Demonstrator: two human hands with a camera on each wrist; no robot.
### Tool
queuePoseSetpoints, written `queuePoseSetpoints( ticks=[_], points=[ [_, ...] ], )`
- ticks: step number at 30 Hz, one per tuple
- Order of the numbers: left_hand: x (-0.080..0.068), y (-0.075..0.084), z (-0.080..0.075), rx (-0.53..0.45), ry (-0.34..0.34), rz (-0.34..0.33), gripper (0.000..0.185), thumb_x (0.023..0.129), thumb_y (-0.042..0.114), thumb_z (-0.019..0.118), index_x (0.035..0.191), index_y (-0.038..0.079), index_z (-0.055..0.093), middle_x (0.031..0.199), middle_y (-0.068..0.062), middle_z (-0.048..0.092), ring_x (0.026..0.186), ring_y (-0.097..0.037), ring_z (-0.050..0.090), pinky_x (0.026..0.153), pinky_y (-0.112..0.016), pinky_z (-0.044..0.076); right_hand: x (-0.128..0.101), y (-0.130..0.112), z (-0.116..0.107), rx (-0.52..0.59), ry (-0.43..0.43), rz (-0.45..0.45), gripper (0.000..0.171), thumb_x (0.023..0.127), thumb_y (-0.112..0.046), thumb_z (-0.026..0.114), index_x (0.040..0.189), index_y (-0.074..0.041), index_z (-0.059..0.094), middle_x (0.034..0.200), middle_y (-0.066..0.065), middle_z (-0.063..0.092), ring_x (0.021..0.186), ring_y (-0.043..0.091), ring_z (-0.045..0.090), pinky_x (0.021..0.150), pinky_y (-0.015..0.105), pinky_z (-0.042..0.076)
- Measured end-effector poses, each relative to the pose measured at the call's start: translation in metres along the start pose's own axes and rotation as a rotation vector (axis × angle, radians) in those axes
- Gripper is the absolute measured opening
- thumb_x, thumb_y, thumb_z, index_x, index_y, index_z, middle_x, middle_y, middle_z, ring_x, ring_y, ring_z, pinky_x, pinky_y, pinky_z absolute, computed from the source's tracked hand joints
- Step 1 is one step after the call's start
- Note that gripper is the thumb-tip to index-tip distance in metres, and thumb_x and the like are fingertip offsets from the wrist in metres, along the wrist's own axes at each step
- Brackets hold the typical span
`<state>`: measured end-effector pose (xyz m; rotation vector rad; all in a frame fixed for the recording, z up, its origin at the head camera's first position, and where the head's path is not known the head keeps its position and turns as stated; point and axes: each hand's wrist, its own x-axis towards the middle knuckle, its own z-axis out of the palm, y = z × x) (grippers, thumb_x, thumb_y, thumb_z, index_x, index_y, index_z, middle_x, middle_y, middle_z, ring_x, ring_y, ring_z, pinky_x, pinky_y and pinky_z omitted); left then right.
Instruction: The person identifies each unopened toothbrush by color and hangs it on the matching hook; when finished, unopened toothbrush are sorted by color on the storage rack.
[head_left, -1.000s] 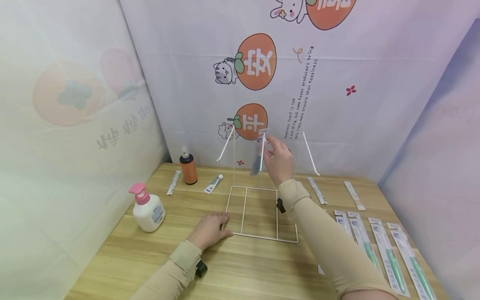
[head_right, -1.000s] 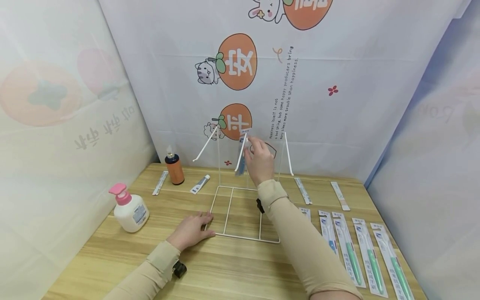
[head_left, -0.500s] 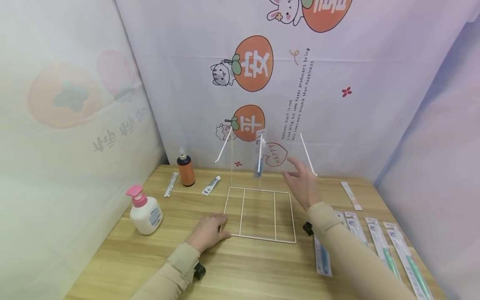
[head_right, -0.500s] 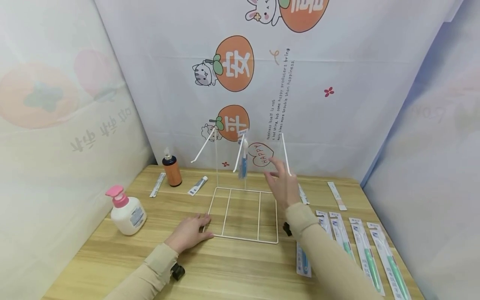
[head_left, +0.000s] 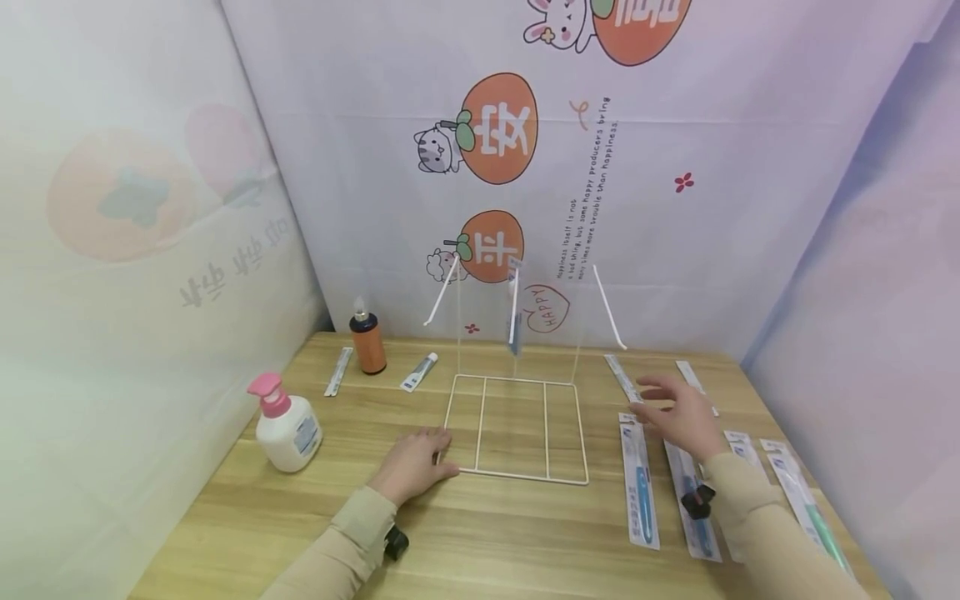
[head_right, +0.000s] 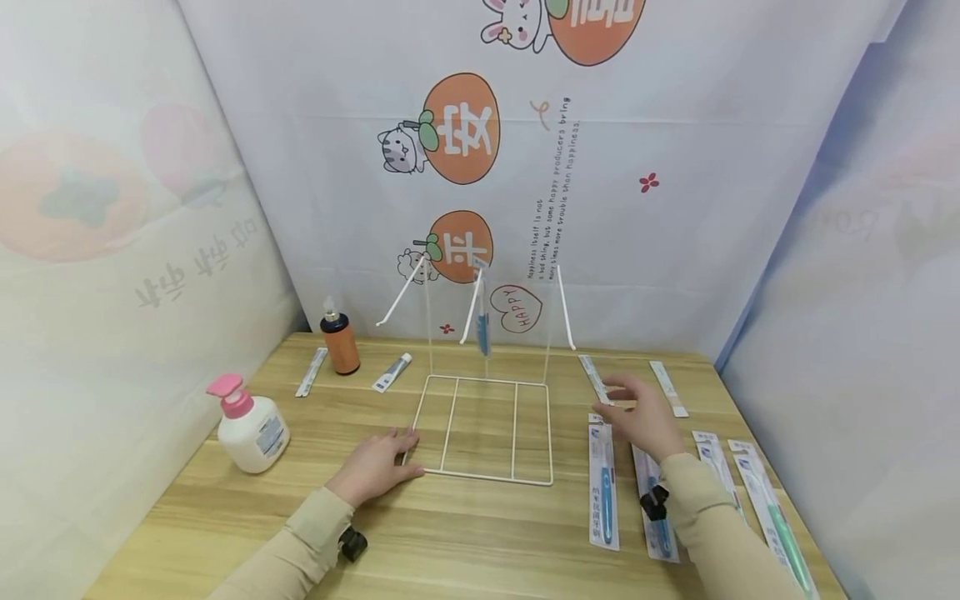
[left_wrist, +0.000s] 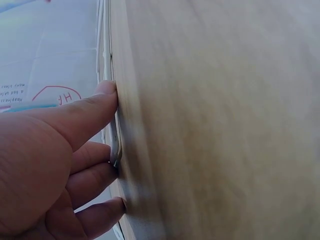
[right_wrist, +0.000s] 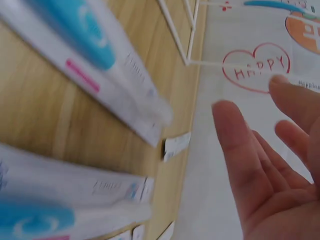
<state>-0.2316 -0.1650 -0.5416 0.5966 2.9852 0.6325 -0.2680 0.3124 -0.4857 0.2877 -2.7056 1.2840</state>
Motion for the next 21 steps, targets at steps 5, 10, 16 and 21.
queuePoseSetpoints(
  ticks=[5, 10, 16, 21],
  points=[
    [-0.002, 0.004, -0.002, -0.022, -0.003, -0.011, 0.066, 0.098, 0.044, 0.079, 0.148, 0.003, 0.065, 0.155, -0.017, 0.059, 0.145, -0.047, 0.051, 0.119, -0.066, 0.04, -0.007, 0.02, -0.008, 0.08, -0.122, 0.122, 0.06, 0.101, -0.021, 0.08, 0.152, -0.003, 0.057, 0.137, 0.036, 0.064, 0.096, 0.039, 0.078, 0.067, 0.046, 0.068],
    [-0.001, 0.004, -0.003, -0.008, -0.002, -0.009, 0.066, 0.098, 0.045, 0.079, 0.148, 0.003, 0.065, 0.155, -0.016, 0.06, 0.144, -0.048, 0.052, 0.118, -0.065, 0.041, -0.01, 0.033, -0.008, 0.102, -0.214, 0.219, 0.063, 0.097, -0.015, 0.083, 0.152, 0.002, 0.056, 0.13, 0.031, 0.067, 0.084, 0.03, 0.077, 0.067, 0.044, 0.067],
    [-0.001, 0.004, -0.001, 0.001, -0.011, -0.02, 0.068, 0.098, 0.046, 0.079, 0.15, 0.005, 0.064, 0.156, -0.016, 0.059, 0.145, -0.049, 0.051, 0.119, -0.065, 0.04, -0.014, 0.051, 0.001, 0.117, -0.234, 0.278, 0.067, 0.092, -0.014, 0.089, 0.151, 0.0, 0.06, 0.121, 0.023, 0.07, 0.081, 0.026, 0.076, 0.066, 0.041, 0.067],
    [-0.001, 0.004, -0.001, 0.005, -0.009, -0.021, 0.067, 0.098, 0.046, 0.079, 0.15, 0.005, 0.064, 0.156, -0.015, 0.059, 0.144, -0.049, 0.051, 0.118, -0.065, 0.041, -0.013, 0.053, 0.008, 0.094, -0.213, 0.285, 0.066, 0.091, -0.018, 0.09, 0.149, -0.001, 0.062, 0.118, 0.02, 0.072, 0.079, 0.025, 0.075, 0.066, 0.039, 0.067]
  ],
)
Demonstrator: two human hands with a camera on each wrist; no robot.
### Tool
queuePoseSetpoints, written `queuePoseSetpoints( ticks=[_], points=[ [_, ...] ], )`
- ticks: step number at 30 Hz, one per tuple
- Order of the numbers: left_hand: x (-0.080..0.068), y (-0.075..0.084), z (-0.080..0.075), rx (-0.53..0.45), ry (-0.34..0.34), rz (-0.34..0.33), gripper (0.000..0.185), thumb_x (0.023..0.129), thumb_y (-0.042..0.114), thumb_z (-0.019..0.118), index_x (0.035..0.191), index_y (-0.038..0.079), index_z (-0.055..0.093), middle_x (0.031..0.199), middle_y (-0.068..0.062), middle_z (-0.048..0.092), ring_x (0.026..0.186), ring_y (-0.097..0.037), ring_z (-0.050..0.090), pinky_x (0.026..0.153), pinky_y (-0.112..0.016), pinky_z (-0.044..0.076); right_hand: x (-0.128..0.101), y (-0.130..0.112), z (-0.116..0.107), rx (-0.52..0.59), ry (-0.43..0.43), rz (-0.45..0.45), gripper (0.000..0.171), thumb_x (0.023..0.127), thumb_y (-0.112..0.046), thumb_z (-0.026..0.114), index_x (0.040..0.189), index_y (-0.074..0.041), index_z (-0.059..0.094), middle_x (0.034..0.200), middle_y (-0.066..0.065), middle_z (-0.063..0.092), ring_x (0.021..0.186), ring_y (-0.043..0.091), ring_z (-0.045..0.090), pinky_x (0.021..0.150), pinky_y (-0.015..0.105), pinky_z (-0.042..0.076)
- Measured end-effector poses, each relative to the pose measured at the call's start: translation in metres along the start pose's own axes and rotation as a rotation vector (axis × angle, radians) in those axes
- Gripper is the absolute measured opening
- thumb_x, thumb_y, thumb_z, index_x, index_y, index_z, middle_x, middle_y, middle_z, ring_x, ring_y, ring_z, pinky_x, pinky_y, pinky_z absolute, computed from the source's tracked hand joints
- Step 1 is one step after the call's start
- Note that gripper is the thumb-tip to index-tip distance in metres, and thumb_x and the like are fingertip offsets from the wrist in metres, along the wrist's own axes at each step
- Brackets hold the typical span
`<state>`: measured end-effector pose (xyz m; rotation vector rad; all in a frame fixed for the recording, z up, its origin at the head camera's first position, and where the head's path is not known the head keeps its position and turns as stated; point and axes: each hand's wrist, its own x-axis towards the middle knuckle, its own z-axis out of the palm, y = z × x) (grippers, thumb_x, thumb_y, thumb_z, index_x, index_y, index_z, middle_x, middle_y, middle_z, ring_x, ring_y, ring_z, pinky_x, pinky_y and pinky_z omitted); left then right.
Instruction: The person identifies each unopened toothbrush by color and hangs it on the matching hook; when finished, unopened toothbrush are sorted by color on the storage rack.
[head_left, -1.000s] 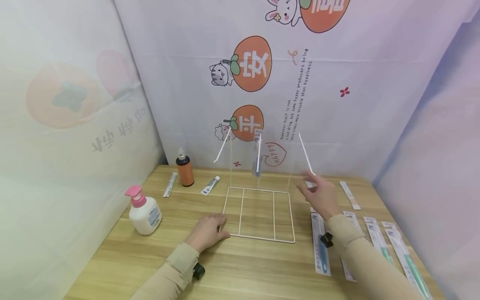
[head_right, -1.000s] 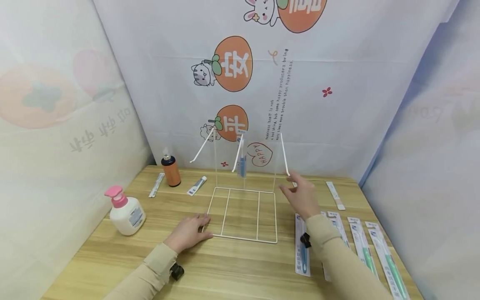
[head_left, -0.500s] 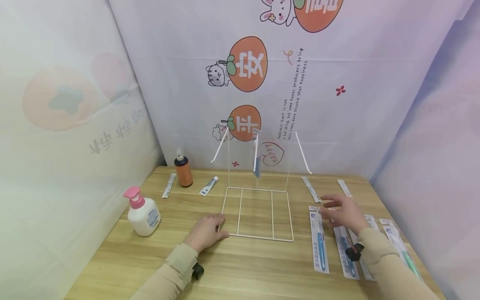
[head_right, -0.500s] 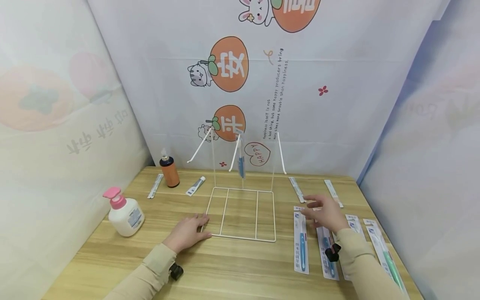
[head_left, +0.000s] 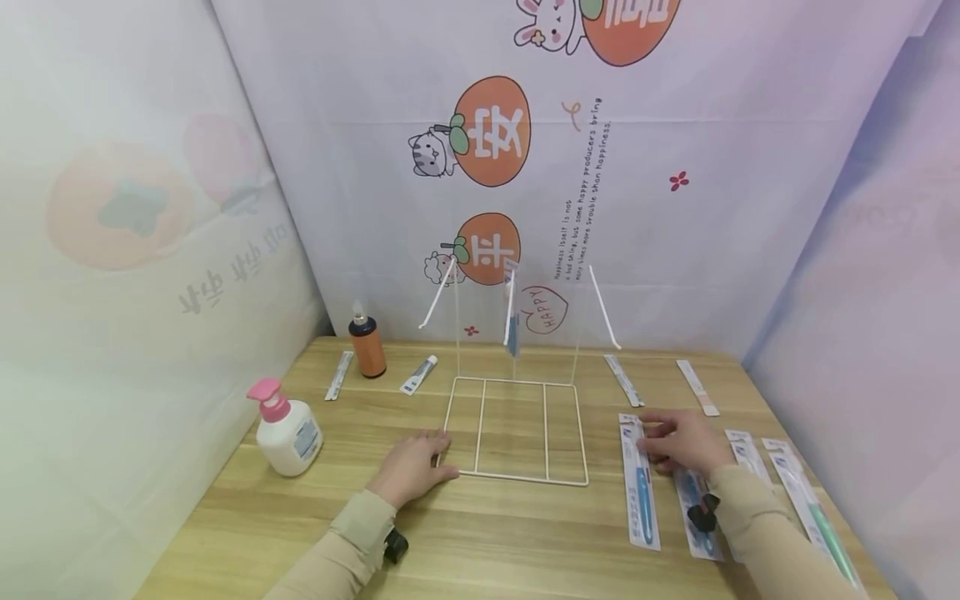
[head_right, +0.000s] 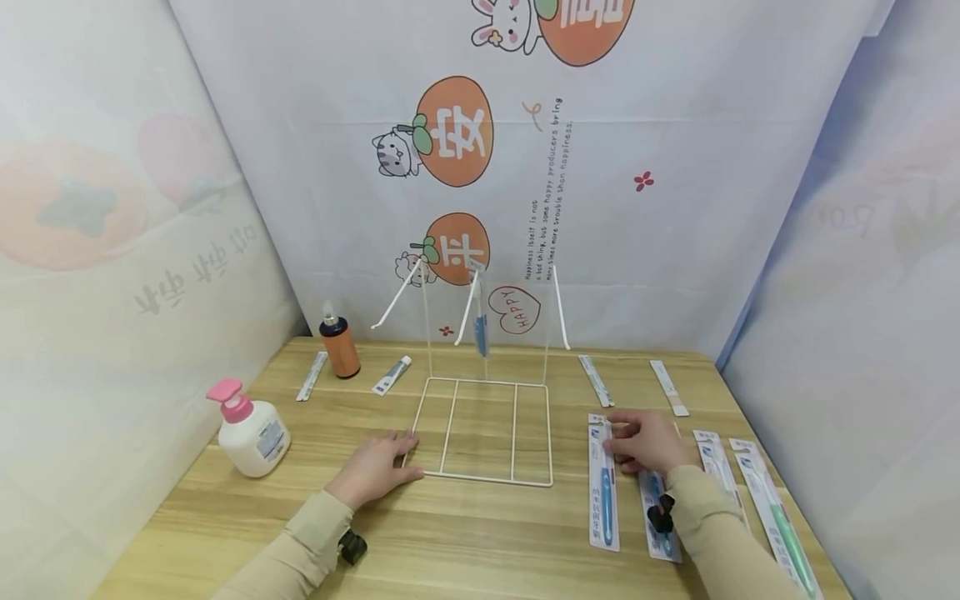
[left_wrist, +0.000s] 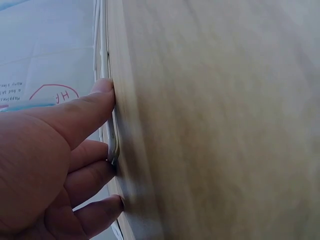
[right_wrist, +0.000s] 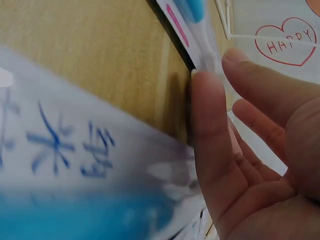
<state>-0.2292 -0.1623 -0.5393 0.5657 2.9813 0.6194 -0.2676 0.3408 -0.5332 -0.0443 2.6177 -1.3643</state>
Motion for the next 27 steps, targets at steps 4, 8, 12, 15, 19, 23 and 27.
queuePoseSetpoints(
  ticks=[4, 8, 12, 15, 19, 23, 27],
  points=[
    [0.0, 0.0, 0.0, 0.0, -0.002, 0.001, 0.068, 0.098, 0.046, 0.079, 0.15, 0.005, 0.064, 0.156, -0.016, 0.058, 0.144, -0.049, 0.051, 0.118, -0.065, 0.042, -0.001, -0.005, 0.004, -0.004, 0.01, 0.016, 0.06, 0.092, -0.015, 0.088, 0.146, -0.001, 0.065, 0.113, 0.019, 0.071, 0.079, 0.024, 0.074, 0.066, 0.039, 0.066],
    [0.0, -0.001, 0.001, -0.006, -0.005, 0.003, 0.068, 0.098, 0.046, 0.079, 0.15, 0.004, 0.064, 0.156, -0.016, 0.058, 0.145, -0.049, 0.051, 0.118, -0.064, 0.042, -0.001, -0.007, 0.006, -0.018, -0.004, 0.011, 0.057, 0.095, -0.013, 0.084, 0.147, 0.0, 0.064, 0.112, 0.018, 0.069, 0.079, 0.023, 0.073, 0.066, 0.039, 0.066],
    [0.0, -0.001, 0.001, -0.016, -0.002, 0.003, 0.068, 0.098, 0.045, 0.08, 0.149, 0.003, 0.064, 0.155, -0.016, 0.059, 0.144, -0.049, 0.051, 0.118, -0.063, 0.042, -0.001, -0.008, 0.007, -0.044, -0.016, -0.003, 0.057, 0.095, -0.015, 0.085, 0.146, 0.0, 0.065, 0.11, 0.017, 0.068, 0.079, 0.023, 0.072, 0.066, 0.039, 0.065],
    [0.0, -0.002, 0.001, -0.016, -0.004, -0.002, 0.067, 0.098, 0.045, 0.08, 0.149, 0.004, 0.064, 0.156, -0.015, 0.059, 0.145, -0.049, 0.051, 0.118, -0.063, 0.042, 0.0, -0.007, 0.008, -0.049, -0.015, 0.004, 0.058, 0.093, -0.017, 0.087, 0.144, 0.0, 0.066, 0.106, 0.014, 0.068, 0.078, 0.022, 0.071, 0.065, 0.038, 0.065],
    [0.0, -0.002, 0.002, -0.004, -0.005, -0.003, 0.068, 0.098, 0.046, 0.079, 0.149, 0.004, 0.065, 0.156, -0.015, 0.058, 0.145, -0.048, 0.051, 0.118, -0.062, 0.043, 0.002, -0.005, 0.01, -0.05, -0.007, 0.008, 0.059, 0.091, -0.017, 0.089, 0.143, 0.002, 0.067, 0.103, 0.013, 0.068, 0.076, 0.021, 0.071, 0.064, 0.038, 0.065],
    [0.0, -0.002, 0.001, -0.005, -0.002, 0.001, 0.068, 0.097, 0.046, 0.08, 0.148, 0.004, 0.065, 0.156, -0.016, 0.059, 0.144, -0.047, 0.052, 0.117, -0.063, 0.044, 0.003, -0.005, 0.011, -0.05, 0.015, 0.015, 0.057, 0.092, -0.019, 0.088, 0.141, 0.002, 0.069, 0.106, 0.015, 0.068, 0.076, 0.02, 0.072, 0.064, 0.037, 0.065],
    [0.0, -0.001, 0.001, -0.005, -0.006, -0.005, 0.067, 0.098, 0.046, 0.079, 0.149, 0.004, 0.065, 0.156, -0.015, 0.058, 0.145, -0.047, 0.052, 0.118, -0.062, 0.043, 0.003, -0.005, 0.012, -0.056, 0.031, 0.024, 0.056, 0.093, -0.019, 0.087, 0.141, 0.001, 0.068, 0.114, 0.02, 0.068, 0.077, 0.02, 0.072, 0.064, 0.037, 0.066]
  ],
)
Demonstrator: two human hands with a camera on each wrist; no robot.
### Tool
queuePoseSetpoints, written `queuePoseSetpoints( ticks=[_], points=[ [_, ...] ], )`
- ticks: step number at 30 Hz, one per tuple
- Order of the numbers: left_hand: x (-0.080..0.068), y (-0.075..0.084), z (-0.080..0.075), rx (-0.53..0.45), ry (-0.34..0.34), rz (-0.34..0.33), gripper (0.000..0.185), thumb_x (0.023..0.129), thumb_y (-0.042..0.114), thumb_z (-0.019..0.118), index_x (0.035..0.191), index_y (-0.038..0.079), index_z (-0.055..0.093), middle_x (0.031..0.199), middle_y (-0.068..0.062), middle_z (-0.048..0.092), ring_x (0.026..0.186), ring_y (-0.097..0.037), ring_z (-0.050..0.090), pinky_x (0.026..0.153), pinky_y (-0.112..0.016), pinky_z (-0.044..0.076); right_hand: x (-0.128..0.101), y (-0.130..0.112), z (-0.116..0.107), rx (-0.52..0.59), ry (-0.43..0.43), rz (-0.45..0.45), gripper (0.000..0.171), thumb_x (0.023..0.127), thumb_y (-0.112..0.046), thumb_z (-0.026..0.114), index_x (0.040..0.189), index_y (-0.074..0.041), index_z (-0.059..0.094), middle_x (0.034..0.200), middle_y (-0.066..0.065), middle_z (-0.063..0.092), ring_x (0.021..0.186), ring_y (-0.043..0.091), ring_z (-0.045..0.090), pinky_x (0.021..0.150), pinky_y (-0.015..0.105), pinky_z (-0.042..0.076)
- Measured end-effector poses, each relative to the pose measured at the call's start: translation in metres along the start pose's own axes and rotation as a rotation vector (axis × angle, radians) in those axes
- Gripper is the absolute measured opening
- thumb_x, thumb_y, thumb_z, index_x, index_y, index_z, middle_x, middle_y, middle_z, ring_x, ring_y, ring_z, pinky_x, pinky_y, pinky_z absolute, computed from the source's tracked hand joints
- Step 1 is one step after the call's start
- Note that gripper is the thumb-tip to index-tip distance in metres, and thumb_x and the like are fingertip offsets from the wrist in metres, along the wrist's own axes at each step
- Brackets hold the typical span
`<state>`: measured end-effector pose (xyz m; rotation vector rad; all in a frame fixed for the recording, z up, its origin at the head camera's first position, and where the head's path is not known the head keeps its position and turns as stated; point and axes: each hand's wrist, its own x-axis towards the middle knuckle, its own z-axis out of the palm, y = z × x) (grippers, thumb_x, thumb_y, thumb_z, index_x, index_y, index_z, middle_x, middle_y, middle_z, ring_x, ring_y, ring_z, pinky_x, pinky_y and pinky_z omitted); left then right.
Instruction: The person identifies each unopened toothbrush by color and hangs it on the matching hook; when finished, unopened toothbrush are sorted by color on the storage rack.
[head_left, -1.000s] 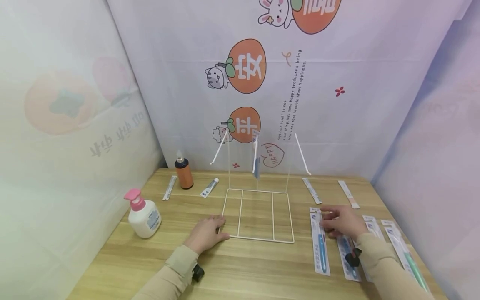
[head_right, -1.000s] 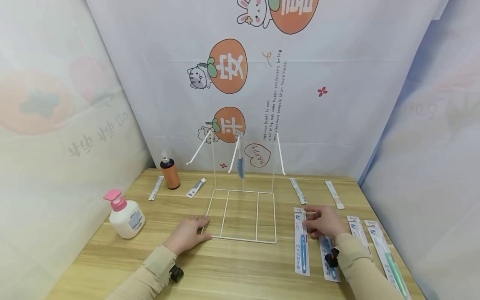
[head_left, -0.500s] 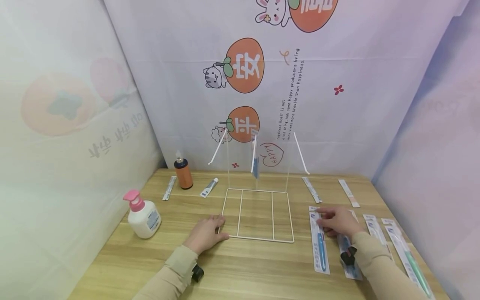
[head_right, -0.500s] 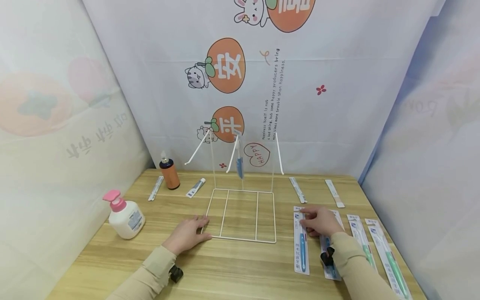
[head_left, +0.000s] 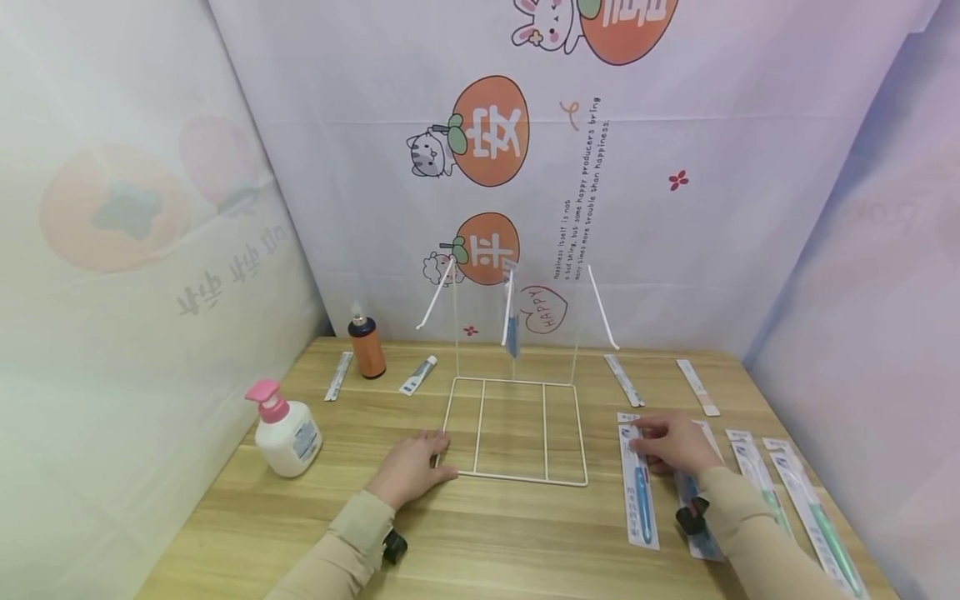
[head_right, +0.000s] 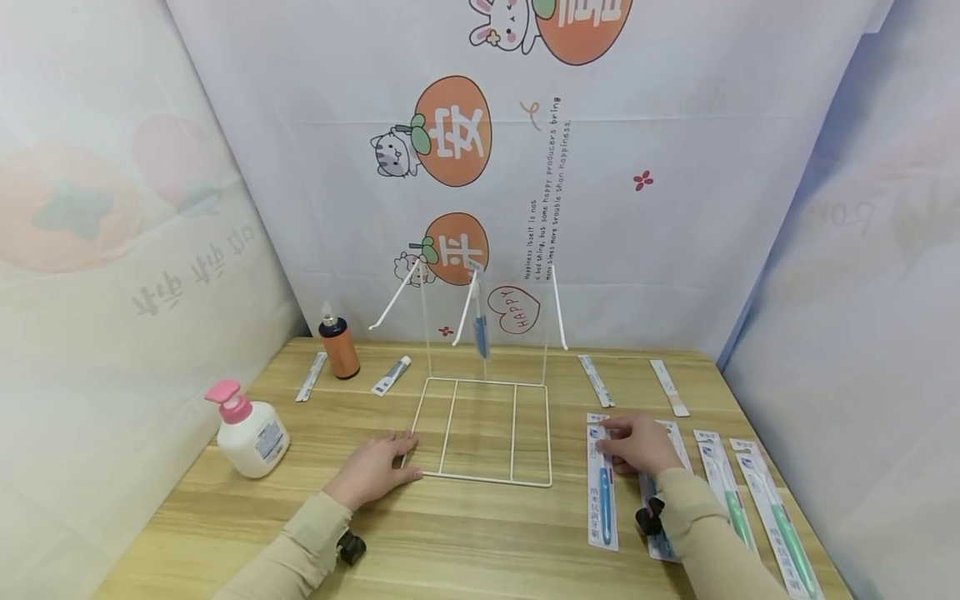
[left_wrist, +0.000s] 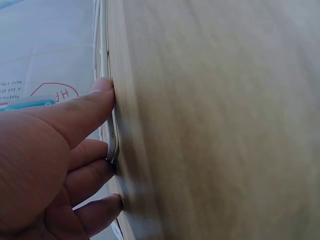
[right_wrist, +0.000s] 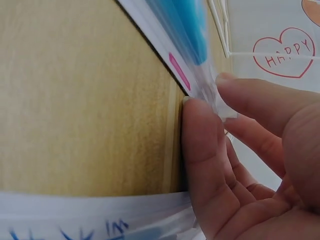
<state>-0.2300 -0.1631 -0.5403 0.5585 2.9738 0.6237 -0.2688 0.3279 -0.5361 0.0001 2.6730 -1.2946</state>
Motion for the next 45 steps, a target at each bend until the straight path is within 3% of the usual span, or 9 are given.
queuePoseSetpoints(
  ticks=[7, 13, 21, 26, 33, 41, 45],
  points=[
    [0.001, 0.001, 0.0, 0.004, 0.004, -0.001, 0.067, 0.097, 0.046, 0.08, 0.149, 0.005, 0.065, 0.156, -0.015, 0.059, 0.145, -0.047, 0.051, 0.118, -0.063, 0.042, 0.0, -0.001, 0.0, 0.01, 0.028, 0.008, 0.057, 0.095, -0.022, 0.085, 0.143, 0.001, 0.066, 0.134, 0.033, 0.065, 0.083, 0.021, 0.075, 0.067, 0.036, 0.066],
    [0.001, 0.0, 0.001, 0.005, 0.008, -0.002, 0.067, 0.097, 0.045, 0.08, 0.149, 0.005, 0.065, 0.155, -0.014, 0.059, 0.145, -0.047, 0.052, 0.118, -0.062, 0.042, -0.002, -0.002, -0.001, -0.065, 0.07, -0.056, 0.055, 0.095, -0.026, 0.086, 0.14, 0.001, 0.07, 0.132, 0.03, 0.069, 0.095, 0.023, 0.075, 0.069, 0.032, 0.065],
    [-0.001, -0.001, 0.002, -0.008, 0.008, -0.002, 0.066, 0.097, 0.045, 0.08, 0.148, 0.005, 0.066, 0.156, -0.015, 0.059, 0.145, -0.047, 0.051, 0.118, -0.062, 0.043, -0.006, -0.006, -0.001, -0.005, 0.076, -0.059, 0.057, 0.097, -0.025, 0.084, 0.144, 0.002, 0.066, 0.136, 0.036, 0.065, 0.093, 0.025, 0.078, 0.072, 0.033, 0.066],
    [-0.001, -0.001, 0.002, -0.01, 0.002, -0.005, 0.067, 0.098, 0.046, 0.08, 0.149, 0.005, 0.065, 0.156, -0.014, 0.058, 0.146, -0.047, 0.051, 0.118, -0.062, 0.043, -0.008, -0.015, 0.003, 0.011, 0.119, -0.112, 0.056, 0.099, -0.027, 0.082, 0.145, 0.0, 0.067, 0.136, 0.034, 0.066, 0.094, 0.026, 0.077, 0.071, 0.031, 0.066],
    [0.001, -0.002, 0.003, -0.008, 0.006, -0.001, 0.067, 0.098, 0.046, 0.08, 0.149, 0.006, 0.065, 0.156, -0.014, 0.059, 0.145, -0.047, 0.051, 0.118, -0.062, 0.043, -0.014, -0.053, 0.01, -0.07, 0.229, -0.25, 0.05, 0.099, -0.037, 0.081, 0.142, -0.013, 0.073, 0.126, 0.02, 0.076, 0.092, 0.022, 0.069, 0.068, 0.03, 0.058],
    [0.0, -0.002, 0.002, 0.0, 0.002, 0.001, 0.068, 0.098, 0.046, 0.08, 0.149, 0.005, 0.064, 0.156, -0.014, 0.059, 0.145, -0.047, 0.052, 0.118, -0.062, 0.044, -0.034, -0.123, 0.034, 0.006, 0.338, -0.484, 0.041, 0.094, -0.021, 0.088, 0.134, -0.014, 0.078, 0.108, 0.013, 0.081, 0.071, 0.014, 0.072, 0.046, 0.027, 0.049],
    [0.0, -0.001, 0.001, -0.013, 0.0, -0.005, 0.068, 0.098, 0.046, 0.079, 0.15, 0.005, 0.064, 0.156, -0.015, 0.058, 0.146, -0.048, 0.051, 0.119, -0.062, 0.042, -0.046, -0.158, 0.044, 0.027, 0.388, -0.598, 0.042, 0.092, -0.02, 0.09, 0.133, -0.017, 0.079, 0.098, 0.006, 0.081, 0.073, 0.015, 0.075, 0.05, 0.026, 0.056]
  ],
)
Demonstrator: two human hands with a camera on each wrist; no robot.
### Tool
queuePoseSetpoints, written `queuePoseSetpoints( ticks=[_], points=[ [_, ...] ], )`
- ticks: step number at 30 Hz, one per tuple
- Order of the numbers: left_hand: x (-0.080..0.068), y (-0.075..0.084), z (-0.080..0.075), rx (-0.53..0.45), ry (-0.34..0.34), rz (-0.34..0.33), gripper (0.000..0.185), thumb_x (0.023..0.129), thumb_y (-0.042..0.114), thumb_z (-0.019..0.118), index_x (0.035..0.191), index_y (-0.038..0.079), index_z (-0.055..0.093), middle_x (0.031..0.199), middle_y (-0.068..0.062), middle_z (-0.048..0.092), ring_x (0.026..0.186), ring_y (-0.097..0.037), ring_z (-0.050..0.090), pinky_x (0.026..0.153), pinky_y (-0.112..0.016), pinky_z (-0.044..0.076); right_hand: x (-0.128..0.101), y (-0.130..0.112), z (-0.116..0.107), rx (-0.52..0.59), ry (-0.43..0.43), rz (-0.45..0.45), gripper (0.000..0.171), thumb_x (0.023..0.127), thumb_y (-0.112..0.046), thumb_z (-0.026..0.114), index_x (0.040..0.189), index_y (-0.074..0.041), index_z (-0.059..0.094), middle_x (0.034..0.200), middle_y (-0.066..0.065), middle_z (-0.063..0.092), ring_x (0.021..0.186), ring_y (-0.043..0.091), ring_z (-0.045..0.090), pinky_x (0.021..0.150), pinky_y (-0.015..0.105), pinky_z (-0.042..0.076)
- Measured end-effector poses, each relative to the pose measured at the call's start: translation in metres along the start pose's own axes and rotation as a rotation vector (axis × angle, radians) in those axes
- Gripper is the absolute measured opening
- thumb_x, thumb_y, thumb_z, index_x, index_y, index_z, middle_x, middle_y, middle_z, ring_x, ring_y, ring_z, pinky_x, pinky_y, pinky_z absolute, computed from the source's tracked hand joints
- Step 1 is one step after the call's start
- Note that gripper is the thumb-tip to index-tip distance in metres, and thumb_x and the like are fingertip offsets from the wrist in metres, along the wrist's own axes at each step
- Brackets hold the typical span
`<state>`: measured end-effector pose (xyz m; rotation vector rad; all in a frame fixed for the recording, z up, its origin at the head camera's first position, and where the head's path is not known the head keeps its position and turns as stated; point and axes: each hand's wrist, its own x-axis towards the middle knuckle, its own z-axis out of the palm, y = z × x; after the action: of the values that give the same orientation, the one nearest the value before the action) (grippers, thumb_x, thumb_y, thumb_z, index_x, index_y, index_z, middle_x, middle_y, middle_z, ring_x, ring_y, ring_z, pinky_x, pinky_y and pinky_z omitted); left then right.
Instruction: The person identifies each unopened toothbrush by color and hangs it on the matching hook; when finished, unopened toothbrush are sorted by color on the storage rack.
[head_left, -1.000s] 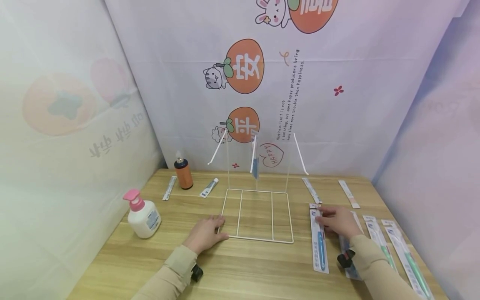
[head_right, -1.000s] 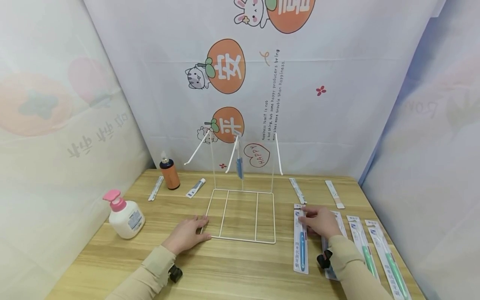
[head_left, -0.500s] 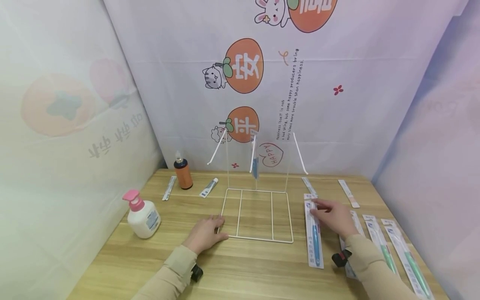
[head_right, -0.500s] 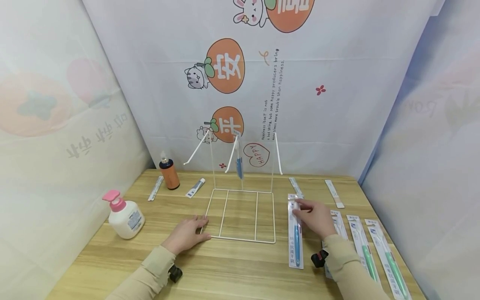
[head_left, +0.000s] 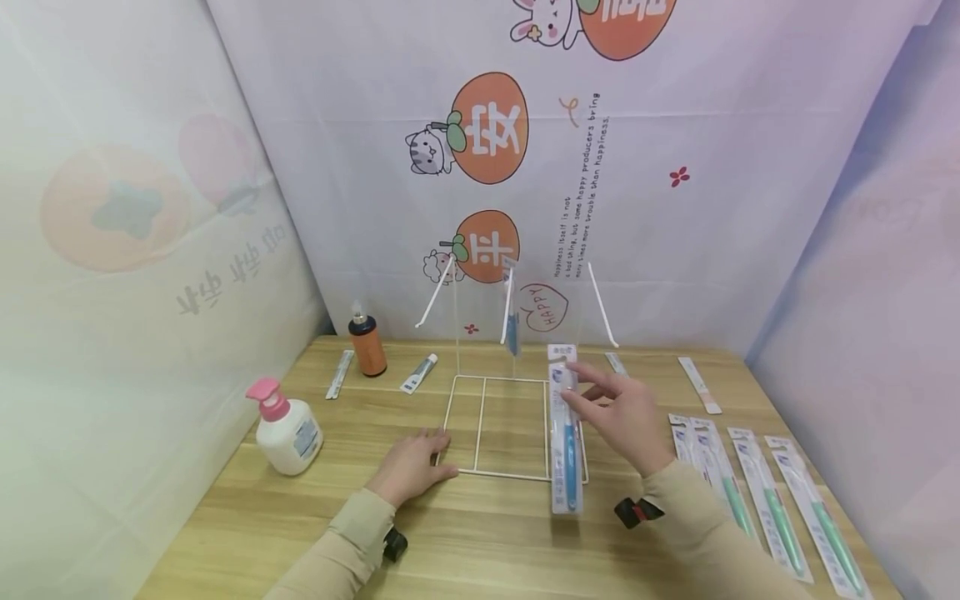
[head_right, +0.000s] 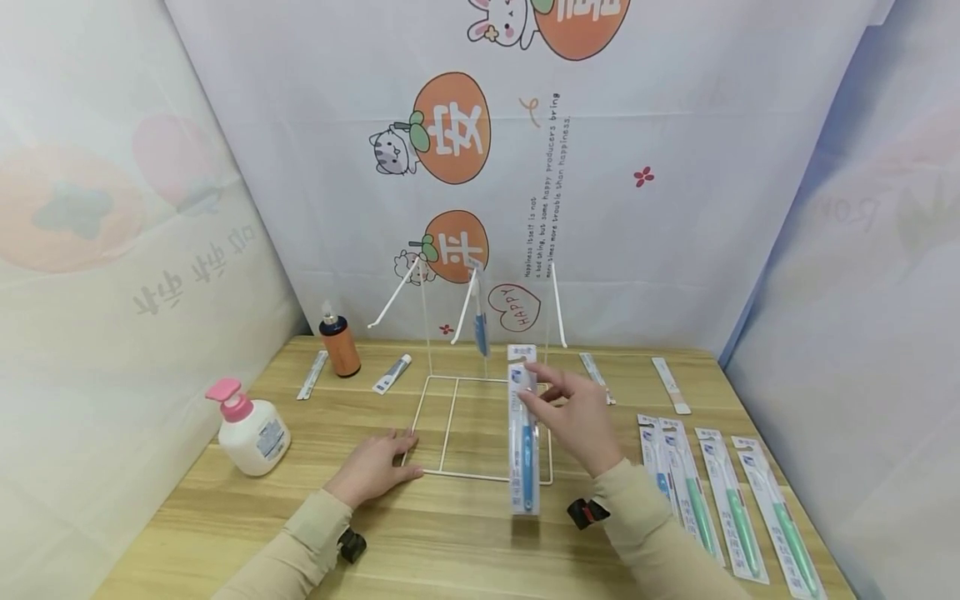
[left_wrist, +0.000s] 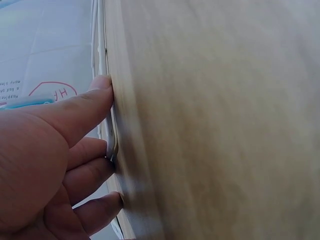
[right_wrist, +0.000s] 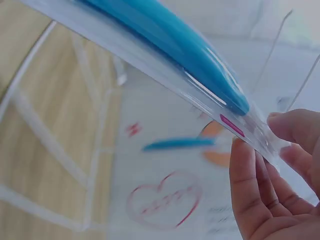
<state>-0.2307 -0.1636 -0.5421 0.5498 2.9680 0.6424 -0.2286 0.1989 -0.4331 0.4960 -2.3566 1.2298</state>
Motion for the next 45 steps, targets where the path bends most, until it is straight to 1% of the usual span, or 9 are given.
queuePoseSetpoints(
  ticks=[2, 5, 10, 13, 17, 22, 33, 39, 45],
  points=[
    [0.0, 0.0, 0.0, 0.0, -0.001, -0.003, 0.068, 0.098, 0.046, 0.079, 0.15, 0.005, 0.064, 0.156, -0.014, 0.058, 0.146, -0.048, 0.05, 0.119, -0.062, 0.042, 0.004, -0.017, 0.004, 0.046, 0.029, -0.057, 0.042, 0.091, -0.015, 0.09, 0.132, -0.016, 0.079, 0.096, 0.006, 0.081, 0.076, 0.017, 0.075, 0.056, 0.026, 0.06],
    [0.0, 0.0, -0.001, 0.002, -0.004, -0.006, 0.068, 0.098, 0.046, 0.079, 0.15, 0.005, 0.064, 0.156, -0.014, 0.058, 0.146, -0.048, 0.05, 0.119, -0.063, 0.042, 0.008, -0.04, 0.009, 0.163, 0.063, -0.112, 0.043, 0.09, -0.006, 0.089, 0.131, -0.012, 0.079, 0.102, 0.007, 0.08, 0.079, 0.017, 0.075, 0.064, 0.028, 0.065],
    [0.0, 0.002, -0.001, 0.001, -0.001, -0.006, 0.068, 0.098, 0.046, 0.079, 0.15, 0.005, 0.064, 0.157, -0.014, 0.058, 0.145, -0.047, 0.051, 0.118, -0.062, 0.043, 0.01, -0.074, 0.014, 0.33, 0.069, -0.173, 0.045, 0.088, 0.005, 0.087, 0.131, -0.008, 0.078, 0.115, 0.01, 0.079, 0.083, 0.015, 0.075, 0.067, 0.032, 0.066],
    [-0.001, 0.004, -0.002, 0.003, 0.006, 0.004, 0.067, 0.098, 0.044, 0.08, 0.149, 0.004, 0.064, 0.156, -0.015, 0.058, 0.144, -0.048, 0.052, 0.117, -0.062, 0.044, 0.009, -0.089, 0.016, 0.369, 0.068, -0.211, 0.046, 0.087, 0.008, 0.087, 0.13, -0.007, 0.079, 0.114, 0.01, 0.078, 0.083, 0.016, 0.076, 0.065, 0.032, 0.066],
    [-0.002, 0.007, -0.005, 0.008, 0.003, 0.006, 0.067, 0.097, 0.043, 0.081, 0.149, 0.003, 0.064, 0.155, -0.016, 0.058, 0.143, -0.049, 0.053, 0.117, -0.062, 0.044, 0.008, -0.099, 0.02, 0.368, 0.075, -0.268, 0.047, 0.085, 0.009, 0.088, 0.129, -0.006, 0.079, 0.115, 0.009, 0.079, 0.083, 0.017, 0.076, 0.063, 0.03, 0.065],
    [-0.001, 0.008, -0.006, 0.013, -0.004, -0.009, 0.067, 0.098, 0.044, 0.08, 0.149, 0.004, 0.064, 0.156, -0.016, 0.057, 0.144, -0.049, 0.052, 0.118, -0.063, 0.043, 0.011, -0.099, 0.028, 0.349, 0.093, -0.317, 0.047, 0.085, 0.009, 0.088, 0.129, -0.005, 0.079, 0.116, 0.01, 0.079, 0.08, 0.021, 0.076, 0.06, 0.029, 0.065],
    [0.0, 0.005, -0.004, 0.005, 0.001, -0.001, 0.067, 0.098, 0.044, 0.08, 0.15, 0.004, 0.064, 0.156, -0.015, 0.057, 0.145, -0.049, 0.051, 0.118, -0.065, 0.042, 0.019, -0.079, 0.048, 0.221, 0.134, -0.31, 0.05, 0.084, 0.006, 0.09, 0.13, -0.012, 0.078, 0.116, 0.006, 0.078, 0.083, 0.02, 0.076, 0.063, 0.029, 0.065],
    [-0.001, 0.004, -0.004, 0.009, 0.004, 0.002, 0.067, 0.098, 0.045, 0.079, 0.149, 0.004, 0.064, 0.156, -0.015, 0.058, 0.144, -0.049, 0.052, 0.117, -0.064, 0.043, 0.034, -0.07, 0.06, 0.142, 0.173, -0.338, 0.049, 0.084, 0.007, 0.089, 0.128, -0.008, 0.075, 0.124, 0.011, 0.072, 0.089, 0.022, 0.076, 0.065, 0.024, 0.064],
    [-0.001, 0.005, -0.005, 0.007, 0.009, 0.016, 0.066, 0.098, 0.042, 0.081, 0.148, 0.002, 0.065, 0.154, -0.017, 0.059, 0.142, -0.051, 0.053, 0.116, -0.065, 0.044, 0.055, -0.061, 0.069, 0.095, 0.182, -0.331, 0.047, 0.085, 0.009, 0.087, 0.127, -0.004, 0.07, 0.122, 0.014, 0.069, 0.09, 0.026, 0.074, 0.066, 0.024, 0.064]
  ],
)
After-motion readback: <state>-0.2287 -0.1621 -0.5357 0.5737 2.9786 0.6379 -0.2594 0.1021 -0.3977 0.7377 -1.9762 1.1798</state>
